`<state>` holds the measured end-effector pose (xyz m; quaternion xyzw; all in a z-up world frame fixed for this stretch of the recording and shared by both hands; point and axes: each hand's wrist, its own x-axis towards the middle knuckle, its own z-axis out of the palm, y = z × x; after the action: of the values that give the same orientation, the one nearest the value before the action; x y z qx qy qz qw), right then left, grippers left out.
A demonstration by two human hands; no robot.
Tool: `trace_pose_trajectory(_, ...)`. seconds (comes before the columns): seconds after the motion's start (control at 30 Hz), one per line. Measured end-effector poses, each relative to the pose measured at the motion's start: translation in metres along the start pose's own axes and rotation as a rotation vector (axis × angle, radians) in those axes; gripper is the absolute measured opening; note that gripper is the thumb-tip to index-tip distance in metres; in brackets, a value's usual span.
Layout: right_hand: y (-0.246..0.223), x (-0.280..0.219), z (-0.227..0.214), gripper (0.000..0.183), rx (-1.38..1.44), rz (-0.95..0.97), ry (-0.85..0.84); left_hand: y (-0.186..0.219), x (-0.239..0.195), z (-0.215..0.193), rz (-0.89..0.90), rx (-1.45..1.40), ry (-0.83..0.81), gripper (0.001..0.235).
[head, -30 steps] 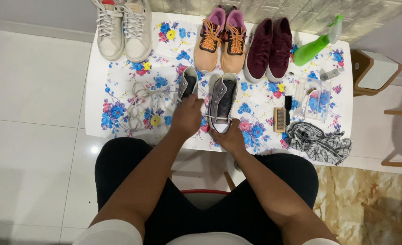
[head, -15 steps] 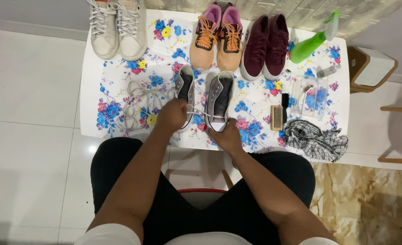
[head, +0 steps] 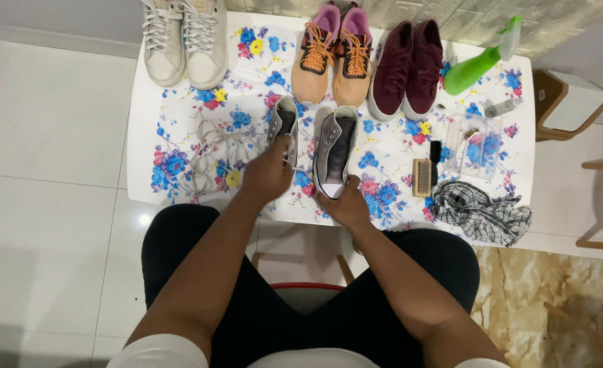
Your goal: The person removes the laces from a gray sneaker, then threads new white laces through the eyelets and ties them. The person repeats the process on the second gray sneaker.
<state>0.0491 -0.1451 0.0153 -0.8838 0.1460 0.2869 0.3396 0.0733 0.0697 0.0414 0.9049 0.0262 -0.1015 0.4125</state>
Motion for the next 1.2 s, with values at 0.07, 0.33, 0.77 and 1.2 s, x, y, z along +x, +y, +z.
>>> trace_pose_trajectory(0.07,-0.002,-0.001,-0.002,0.101,0.01,-0.032,-0.004,-0.028,0.015,0.048,0.209,0.378,-0.184,0.045)
trace_pose_trajectory(0.33,-0.009,-0.006,-0.006,0.103,0.003,-0.036,-0.002,-0.056,0.015,0.116,0.389,0.781,0.241,0.01)
trace_pose_trajectory(0.77,-0.023,-0.018,-0.013,0.105,-0.033,-0.003,-0.043,-0.022,0.014,-0.022,0.012,0.387,0.256,0.029)
trace_pose_trajectory(1.2,-0.001,0.001,0.004,0.104,-0.055,-0.026,0.025,-0.112,-0.004,-0.1,0.266,0.018,0.739,0.006)
